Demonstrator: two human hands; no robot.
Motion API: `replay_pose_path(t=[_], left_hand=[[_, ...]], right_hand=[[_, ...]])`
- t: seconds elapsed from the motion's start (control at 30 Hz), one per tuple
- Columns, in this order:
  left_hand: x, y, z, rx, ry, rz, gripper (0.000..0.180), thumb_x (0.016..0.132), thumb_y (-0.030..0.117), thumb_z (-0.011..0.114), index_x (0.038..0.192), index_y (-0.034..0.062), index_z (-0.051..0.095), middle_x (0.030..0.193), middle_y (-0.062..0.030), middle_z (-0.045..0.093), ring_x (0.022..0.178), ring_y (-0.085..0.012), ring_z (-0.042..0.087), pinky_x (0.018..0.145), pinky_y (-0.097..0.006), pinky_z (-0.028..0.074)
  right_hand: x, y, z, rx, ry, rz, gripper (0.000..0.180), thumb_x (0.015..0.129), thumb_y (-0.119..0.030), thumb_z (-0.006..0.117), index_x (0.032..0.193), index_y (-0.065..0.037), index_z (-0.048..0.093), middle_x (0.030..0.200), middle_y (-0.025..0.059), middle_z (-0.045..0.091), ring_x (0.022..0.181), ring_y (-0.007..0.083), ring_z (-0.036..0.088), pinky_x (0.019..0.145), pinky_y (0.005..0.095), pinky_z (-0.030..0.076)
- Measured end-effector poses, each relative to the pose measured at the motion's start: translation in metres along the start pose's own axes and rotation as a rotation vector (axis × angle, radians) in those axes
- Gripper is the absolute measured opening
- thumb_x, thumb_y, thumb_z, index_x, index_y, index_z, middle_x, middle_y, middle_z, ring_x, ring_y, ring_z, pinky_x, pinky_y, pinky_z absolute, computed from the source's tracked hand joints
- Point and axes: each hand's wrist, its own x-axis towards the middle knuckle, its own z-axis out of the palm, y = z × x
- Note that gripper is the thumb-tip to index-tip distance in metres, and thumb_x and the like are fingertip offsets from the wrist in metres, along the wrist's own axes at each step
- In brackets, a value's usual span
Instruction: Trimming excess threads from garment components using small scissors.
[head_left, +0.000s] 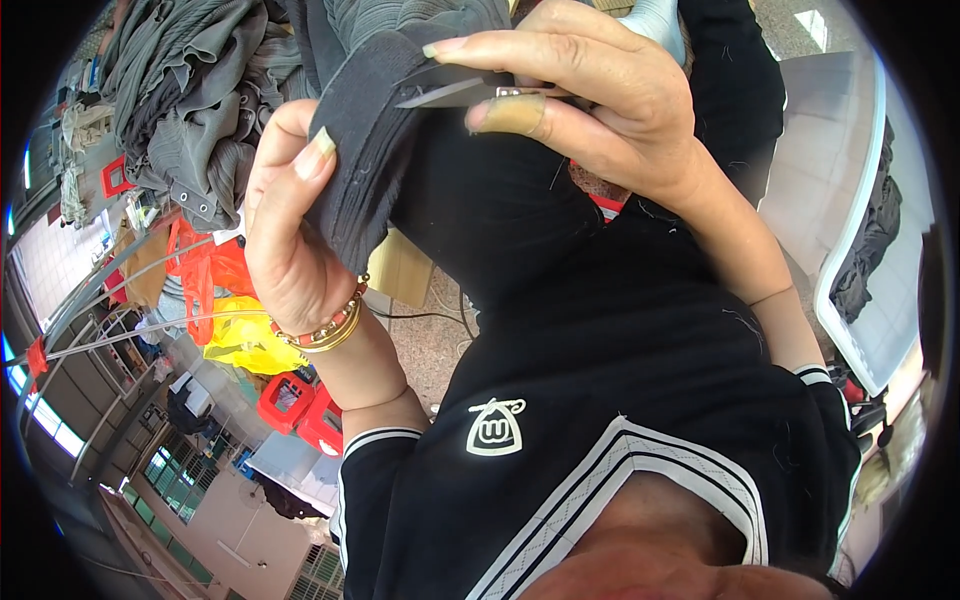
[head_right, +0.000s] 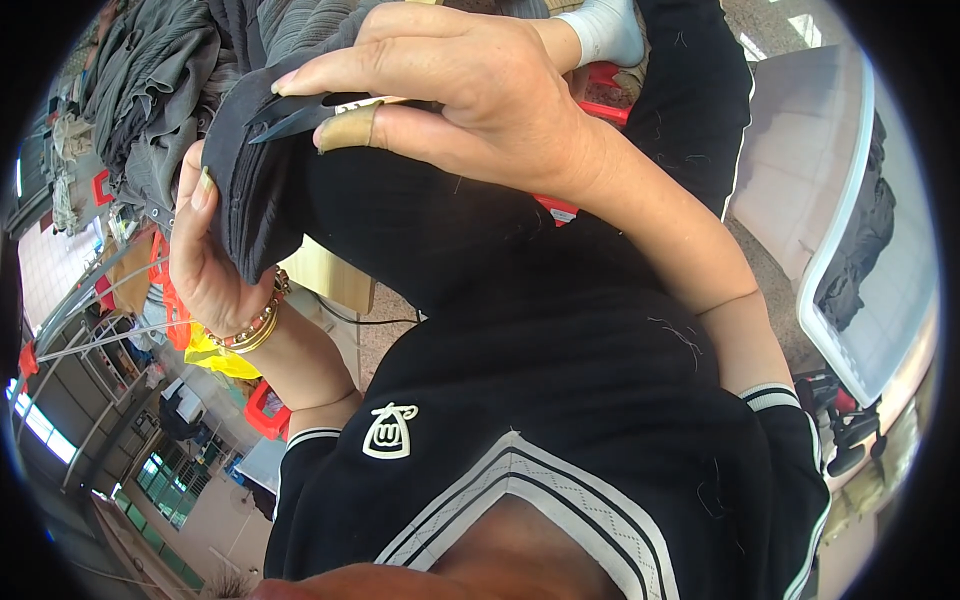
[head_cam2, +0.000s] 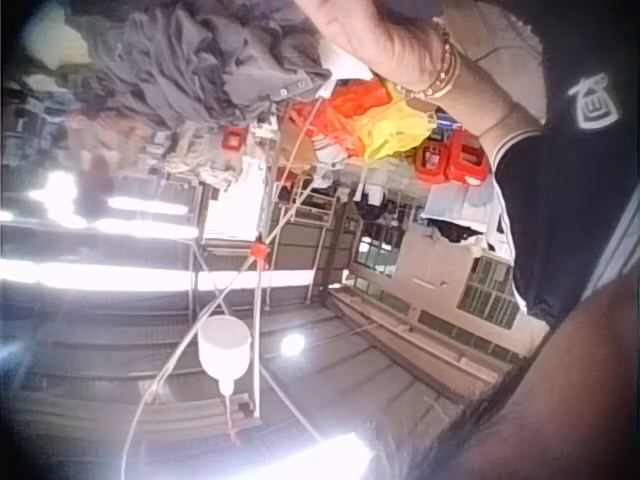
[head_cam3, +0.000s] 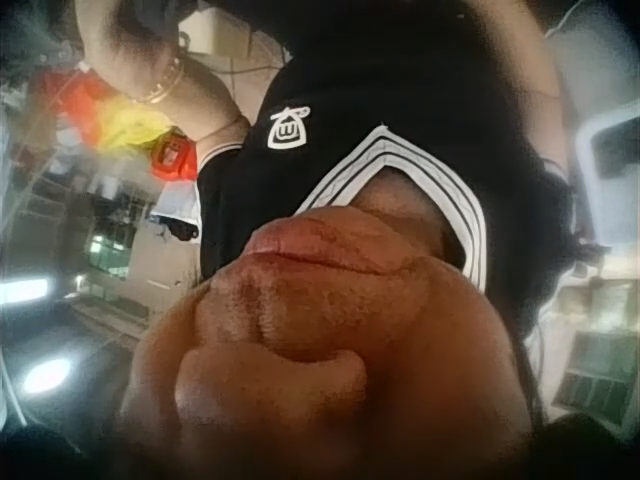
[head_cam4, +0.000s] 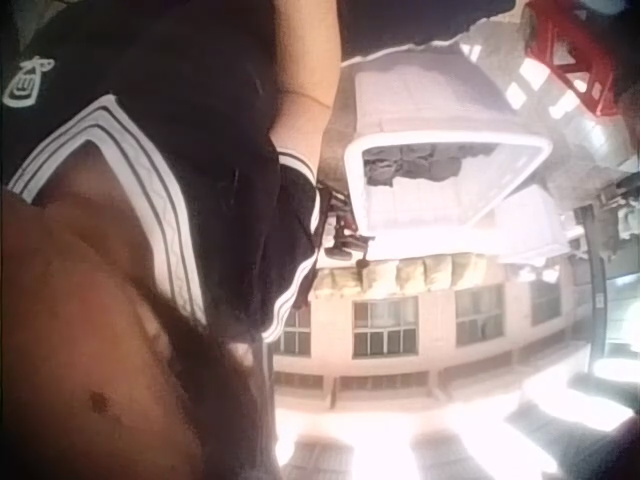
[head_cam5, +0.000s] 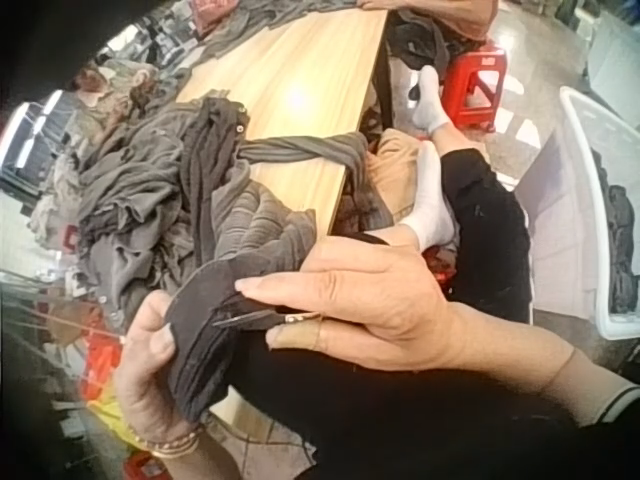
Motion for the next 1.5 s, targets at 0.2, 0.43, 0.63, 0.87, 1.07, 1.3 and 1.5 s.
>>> replay_pose_path(t=[0.2,0.43,0.63,0.87,1.07,1.3,1.5], left_hand=[[0.003,-0.002,0.021,0.039,0.126,0.004,0.028,0.094,0.01,0.051,0.117,-0.0047,0.052,0.114,-0.0181,0.064,0.103,-0.0233,0.064,0.096,-0.034,0.049],[0.014,0.007,0.033,0.245,0.183,-0.017,0.021,0.096,0.011,0.054,0.11,-0.0045,0.059,0.1,-0.0126,0.069,0.088,-0.0174,0.068,0.085,-0.028,0.053],[0.013,0.02,0.027,0.517,0.098,-0.011,0.029,0.098,0.015,0.053,0.12,-0.0046,0.058,0.109,-0.008,0.067,0.101,-0.011,0.063,0.091,-0.022,0.046],[0.008,0.021,0.02,0.68,0.023,-0.031,0.036,0.097,0.019,0.055,0.126,-0.0017,0.059,0.122,-0.0119,0.065,0.114,-0.0146,0.061,0.1,-0.024,0.042],[0.0,0.021,0.012,0.79,0.061,-0.032,0.035,0.099,0.017,0.053,0.128,-0.0018,0.057,0.124,-0.0138,0.065,0.119,-0.0168,0.06,0.105,-0.027,0.039],[-0.011,0.018,0.017,0.84,0.053,0.001,0.033,0.097,0.01,0.055,0.128,-0.0018,0.056,0.124,-0.0154,0.064,0.119,-0.0203,0.059,0.106,-0.031,0.039],[-0.017,0.018,0.01,0.846,0.113,0.039,0.03,0.094,0.007,0.061,0.123,-0.0011,0.06,0.118,-0.0106,0.066,0.109,-0.0157,0.061,0.098,-0.027,0.043]], right_hand=[[0.0,0.004,0.0,0.074,0.016,0.014,0.04,0.076,-0.006,0.081,0.114,-0.004,0.071,0.074,0.0073,0.062,0.06,0.016,0.058,0.052,0.0257,0.042],[0.005,-0.004,0.002,0.418,0.022,0.389,0.041,0.085,-0.001,0.074,0.124,0.003,0.063,0.079,-0.0046,0.05,0.067,0.0033,0.043,0.06,0.0187,0.034],[0.011,0.027,0.009,0.768,-0.194,0.627,0.027,0.086,0.003,0.072,0.112,0.004,0.066,0.096,0.002,0.069,0.084,0.0044,0.061,0.073,0.0185,0.048],[0.005,0.07,-0.005,1.058,-0.135,0.0,0.01,0.083,-0.005,0.075,0.086,-0.002,0.066,0.076,-0.0032,0.061,0.064,0.0036,0.051,0.058,0.0195,0.037],[-0.005,0.082,-0.012,1.121,-0.055,-0.096,0.008,0.082,-0.003,0.072,0.081,-0.004,0.063,0.071,-0.004,0.058,0.06,0.0041,0.048,0.055,0.0204,0.034],[-0.017,0.082,-0.028,0.853,0.03,-0.045,0.011,0.084,-0.009,0.07,0.08,-0.002,0.062,0.069,-0.0004,0.058,0.054,0.0062,0.048,0.052,0.021,0.034],[-0.004,0.08,-0.012,1.357,0.164,-0.166,0.014,0.086,-0.012,0.07,0.079,-0.003,0.061,0.066,-0.001,0.055,0.05,0.0059,0.043,0.045,0.021,0.029]])
